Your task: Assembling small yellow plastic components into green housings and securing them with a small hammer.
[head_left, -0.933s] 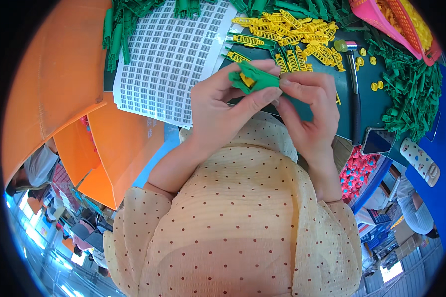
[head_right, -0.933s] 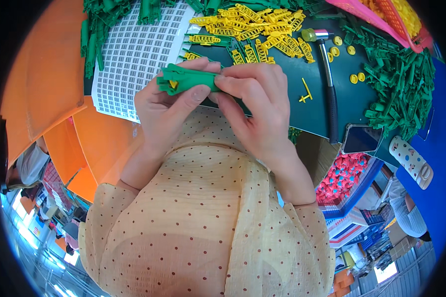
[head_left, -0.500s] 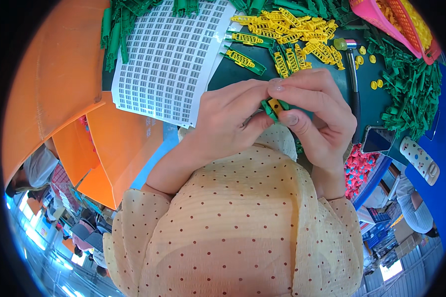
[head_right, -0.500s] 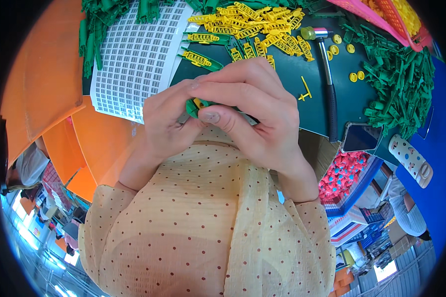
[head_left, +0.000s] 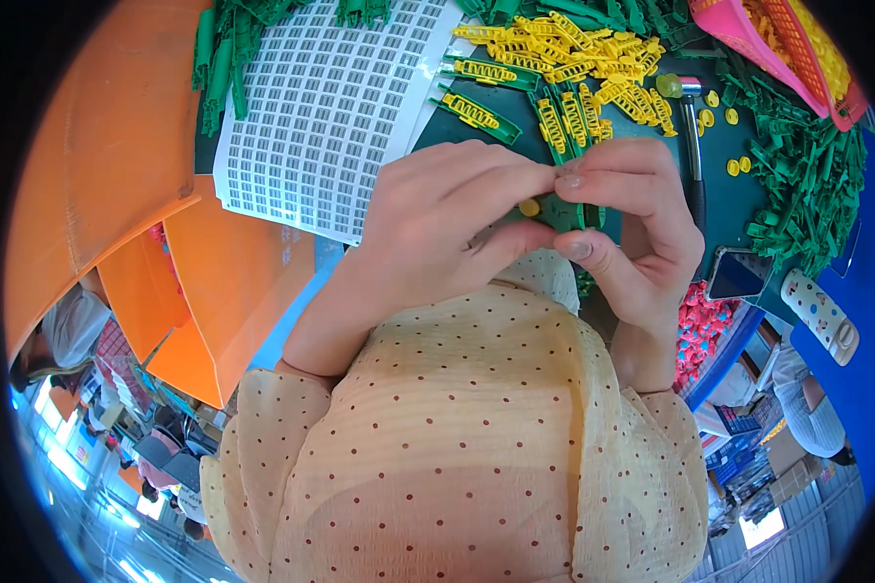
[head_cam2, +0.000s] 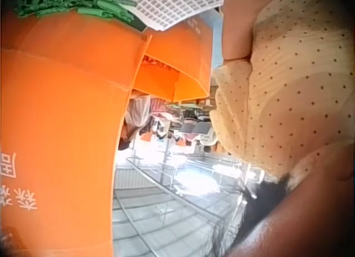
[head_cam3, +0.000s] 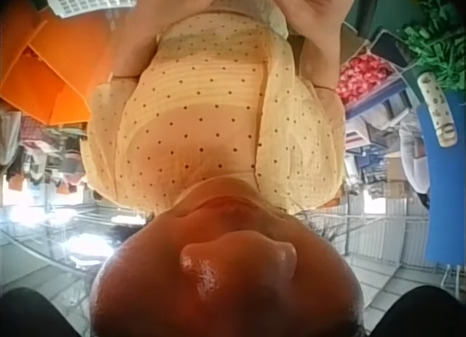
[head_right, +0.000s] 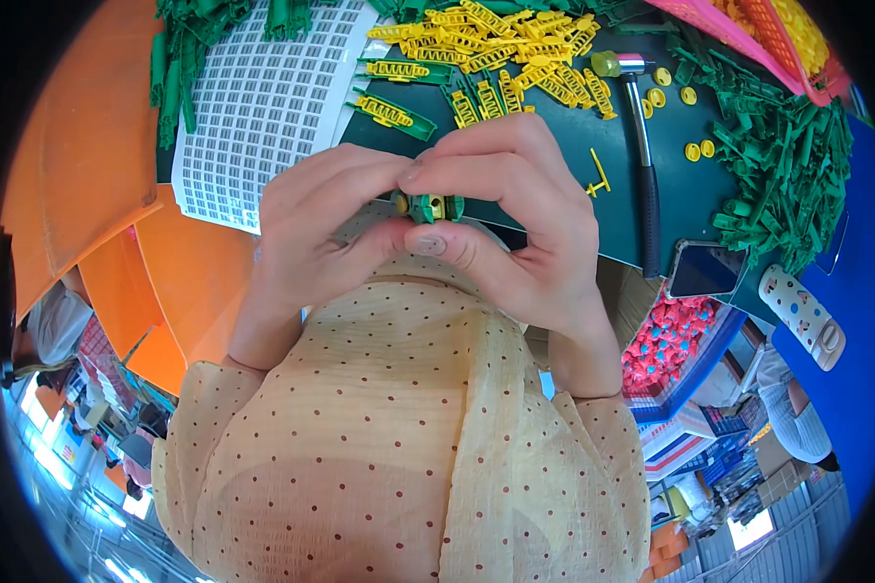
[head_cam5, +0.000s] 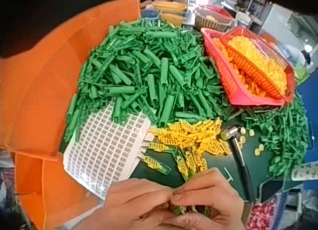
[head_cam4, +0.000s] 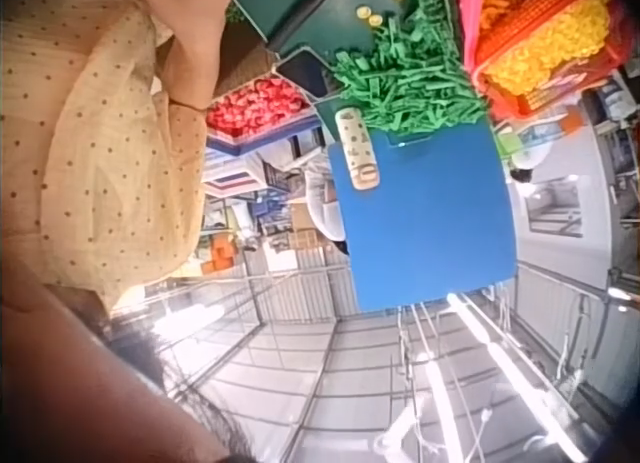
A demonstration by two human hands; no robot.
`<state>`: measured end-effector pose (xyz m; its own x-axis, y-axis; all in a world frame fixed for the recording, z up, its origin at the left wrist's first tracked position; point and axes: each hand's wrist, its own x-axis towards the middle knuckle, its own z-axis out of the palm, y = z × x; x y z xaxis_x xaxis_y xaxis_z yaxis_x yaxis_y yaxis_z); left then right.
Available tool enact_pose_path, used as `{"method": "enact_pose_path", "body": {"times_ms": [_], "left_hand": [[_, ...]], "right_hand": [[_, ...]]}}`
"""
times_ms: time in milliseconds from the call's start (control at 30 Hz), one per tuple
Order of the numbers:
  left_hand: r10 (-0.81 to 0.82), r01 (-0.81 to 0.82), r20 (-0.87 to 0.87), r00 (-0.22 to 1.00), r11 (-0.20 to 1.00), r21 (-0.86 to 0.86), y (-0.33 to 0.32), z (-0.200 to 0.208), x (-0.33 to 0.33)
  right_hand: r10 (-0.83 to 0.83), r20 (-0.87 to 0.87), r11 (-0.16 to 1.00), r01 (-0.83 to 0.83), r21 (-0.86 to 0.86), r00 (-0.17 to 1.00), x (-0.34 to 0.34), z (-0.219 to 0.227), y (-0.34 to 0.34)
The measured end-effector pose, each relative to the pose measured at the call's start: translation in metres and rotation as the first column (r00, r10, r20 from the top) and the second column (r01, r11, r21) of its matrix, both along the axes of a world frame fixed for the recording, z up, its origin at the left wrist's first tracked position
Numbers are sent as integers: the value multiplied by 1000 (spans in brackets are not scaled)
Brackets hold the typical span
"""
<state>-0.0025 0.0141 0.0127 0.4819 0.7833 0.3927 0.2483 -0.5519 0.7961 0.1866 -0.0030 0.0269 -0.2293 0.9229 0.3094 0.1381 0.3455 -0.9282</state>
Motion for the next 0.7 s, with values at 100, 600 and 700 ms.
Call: {"method": "enact_pose_path", "body": {"times_ms": [100,600,700], "left_hand": [[18,-16,-12,1000,992,126,0,0,2],[89,-27,236,968,966,-257,-2,1,-7],[100,18,351,931,948,-317,-5,2,-6]], "right_hand": [[-31,-11,999,31,45,999,-1,-3,-4],[-106,-304,982,51,-183,947,2,-18,-15],[-16,48,998,19,-60,999,2,-19,-14]]}}
